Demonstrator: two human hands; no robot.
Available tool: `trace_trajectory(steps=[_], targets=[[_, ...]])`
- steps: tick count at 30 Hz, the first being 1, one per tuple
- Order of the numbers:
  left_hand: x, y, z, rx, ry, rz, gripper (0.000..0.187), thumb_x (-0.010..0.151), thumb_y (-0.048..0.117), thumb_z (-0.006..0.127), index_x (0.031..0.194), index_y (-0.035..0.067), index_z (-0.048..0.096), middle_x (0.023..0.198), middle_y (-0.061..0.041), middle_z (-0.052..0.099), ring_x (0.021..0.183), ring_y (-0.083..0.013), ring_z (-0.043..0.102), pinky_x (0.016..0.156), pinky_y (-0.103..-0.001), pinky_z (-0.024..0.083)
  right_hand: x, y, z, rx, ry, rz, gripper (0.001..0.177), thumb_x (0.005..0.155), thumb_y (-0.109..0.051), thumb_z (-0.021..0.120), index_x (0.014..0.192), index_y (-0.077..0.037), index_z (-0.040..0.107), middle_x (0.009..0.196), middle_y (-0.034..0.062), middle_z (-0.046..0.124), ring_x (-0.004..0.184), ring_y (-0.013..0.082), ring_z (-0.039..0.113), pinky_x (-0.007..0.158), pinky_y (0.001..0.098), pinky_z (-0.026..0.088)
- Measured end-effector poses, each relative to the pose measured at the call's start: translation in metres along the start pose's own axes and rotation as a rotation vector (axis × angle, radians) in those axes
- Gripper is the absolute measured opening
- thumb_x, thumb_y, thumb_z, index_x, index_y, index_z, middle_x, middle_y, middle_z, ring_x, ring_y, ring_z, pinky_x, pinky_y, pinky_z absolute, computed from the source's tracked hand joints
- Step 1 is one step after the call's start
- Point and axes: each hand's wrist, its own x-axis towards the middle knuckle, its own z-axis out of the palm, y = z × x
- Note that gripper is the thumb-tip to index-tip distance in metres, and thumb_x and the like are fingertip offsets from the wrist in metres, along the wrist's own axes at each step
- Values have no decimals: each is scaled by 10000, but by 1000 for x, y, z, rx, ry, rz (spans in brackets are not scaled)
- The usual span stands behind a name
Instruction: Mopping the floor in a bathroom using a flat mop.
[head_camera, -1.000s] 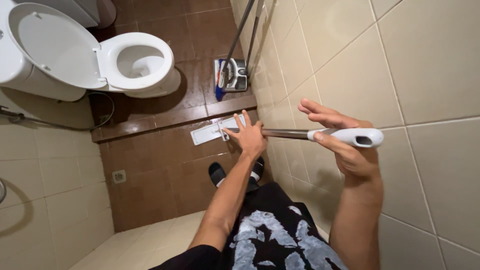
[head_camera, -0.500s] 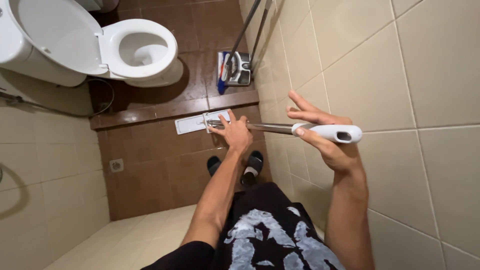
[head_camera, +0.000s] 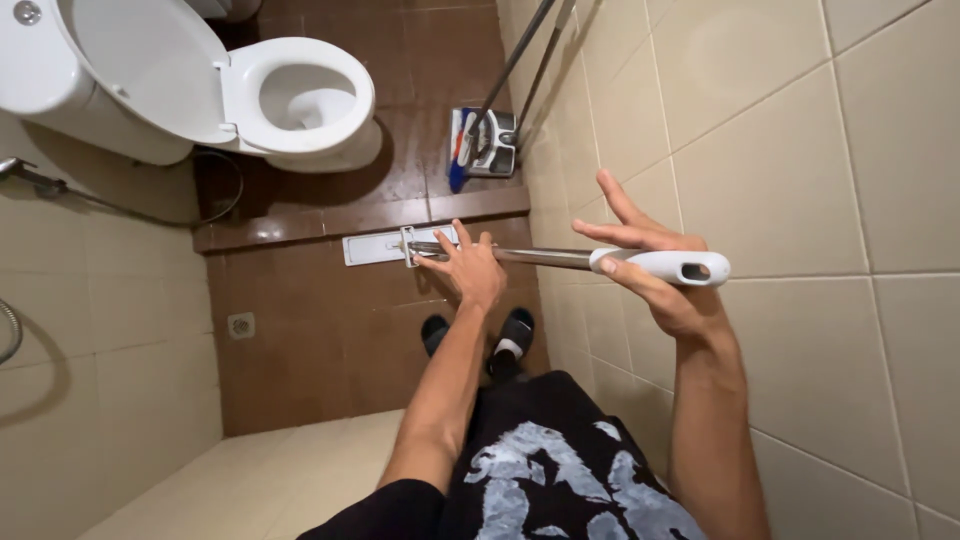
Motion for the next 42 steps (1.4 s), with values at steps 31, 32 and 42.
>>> trace_trajectory(steps=[31,32,42], targets=[[46,-150,-21,91,-116,-385,499,849,208,699,1331,310,620,1517,-114,483,1475,-438,311,1029,-903,-17,69,41,109,-47,-273,195,355,947,-215,688,1256,-44,723,1210,90,776,996,103,666,891,261,524],[47,-155,-19,92,-111,-392,412,888,235,679,1291,304,637,1521,-130,477,1477,-441,315,1037,-902,-21,70,41,113,-69,-271,194,349,945,-209,694,1250,-42,726,1203,98,778,1007,119,675,905,271,525],[49,-195,-26,134,-127,-416,489,818,181,733,1285,278,620,1450,-134,531,1458,-449,323,1028,-877,-27,77,50,147,16,-361,190,299,960,-167,657,1216,-25,714,1387,220,674,1335,274,618,1107,351,460]])
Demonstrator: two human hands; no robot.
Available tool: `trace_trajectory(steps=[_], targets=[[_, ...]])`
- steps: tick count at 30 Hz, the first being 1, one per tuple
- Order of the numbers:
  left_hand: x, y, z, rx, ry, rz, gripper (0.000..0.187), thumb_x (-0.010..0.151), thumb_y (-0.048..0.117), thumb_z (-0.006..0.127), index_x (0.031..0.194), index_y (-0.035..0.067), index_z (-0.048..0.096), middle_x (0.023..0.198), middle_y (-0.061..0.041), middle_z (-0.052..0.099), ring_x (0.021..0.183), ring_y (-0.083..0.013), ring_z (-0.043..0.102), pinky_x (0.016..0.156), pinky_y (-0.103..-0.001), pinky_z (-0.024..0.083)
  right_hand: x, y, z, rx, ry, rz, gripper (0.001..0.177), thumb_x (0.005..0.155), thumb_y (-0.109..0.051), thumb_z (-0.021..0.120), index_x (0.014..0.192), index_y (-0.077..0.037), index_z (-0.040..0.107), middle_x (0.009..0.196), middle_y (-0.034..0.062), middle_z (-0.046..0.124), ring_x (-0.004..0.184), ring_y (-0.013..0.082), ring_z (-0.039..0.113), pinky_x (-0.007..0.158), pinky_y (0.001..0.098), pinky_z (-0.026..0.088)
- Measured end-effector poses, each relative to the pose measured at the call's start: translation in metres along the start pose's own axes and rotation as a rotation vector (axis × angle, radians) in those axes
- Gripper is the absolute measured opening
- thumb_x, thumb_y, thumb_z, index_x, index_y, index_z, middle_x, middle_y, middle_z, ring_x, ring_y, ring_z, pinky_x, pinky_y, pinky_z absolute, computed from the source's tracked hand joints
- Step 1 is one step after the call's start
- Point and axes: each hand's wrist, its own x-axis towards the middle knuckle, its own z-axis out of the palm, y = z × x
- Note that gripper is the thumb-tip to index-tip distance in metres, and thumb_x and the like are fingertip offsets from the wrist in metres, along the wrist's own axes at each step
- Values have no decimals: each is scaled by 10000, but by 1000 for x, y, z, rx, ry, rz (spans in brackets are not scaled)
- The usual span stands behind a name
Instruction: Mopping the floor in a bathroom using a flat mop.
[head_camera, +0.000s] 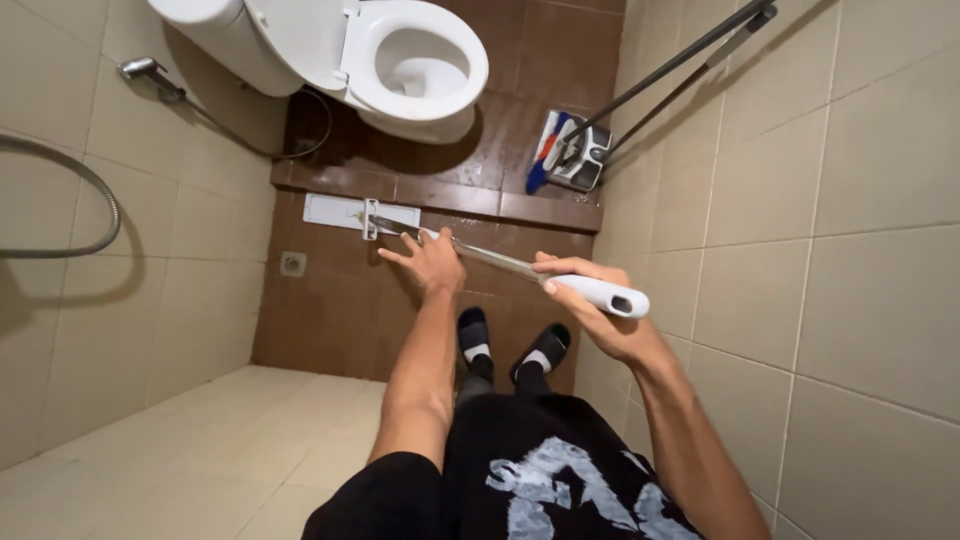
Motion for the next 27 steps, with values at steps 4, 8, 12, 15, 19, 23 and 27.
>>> trace_trajectory(steps=[4,8,12,15,19,23,27], targets=[[8,-16,-1,-17,-53,-57,527,815,184,768,1306,303,617,1441,-110,550,1502,-427,319,1089,-868,-30,7,4,15,36,-27,-2,311,959,-169,658,1233,-30,702,1415,221,654,1339,271,606,1086,347,455],[21,-29,-3,-31,-69,-78,582,780,152,795,1304,310,596,1456,-108,514,1483,-431,307,1054,-877,-32,20,6,27,18,-27,-11,314,950,-192,682,1220,-34,713,1415,225,651,1344,263,607,1085,336,455],[34,-44,1,-52,-60,-94,570,777,156,815,1281,317,605,1471,-96,508,1495,-439,303,1083,-863,-47,32,8,38,4,-44,-11,313,950,-204,685,1219,-45,712,1418,224,651,1344,268,607,1075,332,452],[43,-52,1,-44,-82,-113,552,778,145,813,1263,315,612,1488,-95,488,1499,-442,293,1071,-870,-45,41,10,45,20,-56,-21,300,957,-191,680,1218,-46,710,1413,230,647,1361,266,593,1080,330,456],[51,-64,6,-35,-98,-124,606,748,160,837,1281,314,592,1488,-79,470,1494,-428,283,1068,-871,-50,45,10,57,25,-59,-62,284,960,-174,685,1208,-38,717,1360,243,688,1383,263,590,1071,324,460],[57,-77,25,-100,-25,-97,657,693,136,856,1265,338,603,1521,-54,436,1497,-402,249,1071,-845,-33,42,16,64,2,-61,-116,250,965,-155,679,1182,-36,716,1371,243,673,1356,278,612,1058,328,483],[47,-84,44,-190,3,-99,589,717,70,820,1207,347,647,1515,-24,445,1512,-350,230,1085,-854,-30,32,15,67,-152,-44,-111,195,931,-188,717,1081,-70,756,1197,180,766,1289,283,705,956,297,558]])
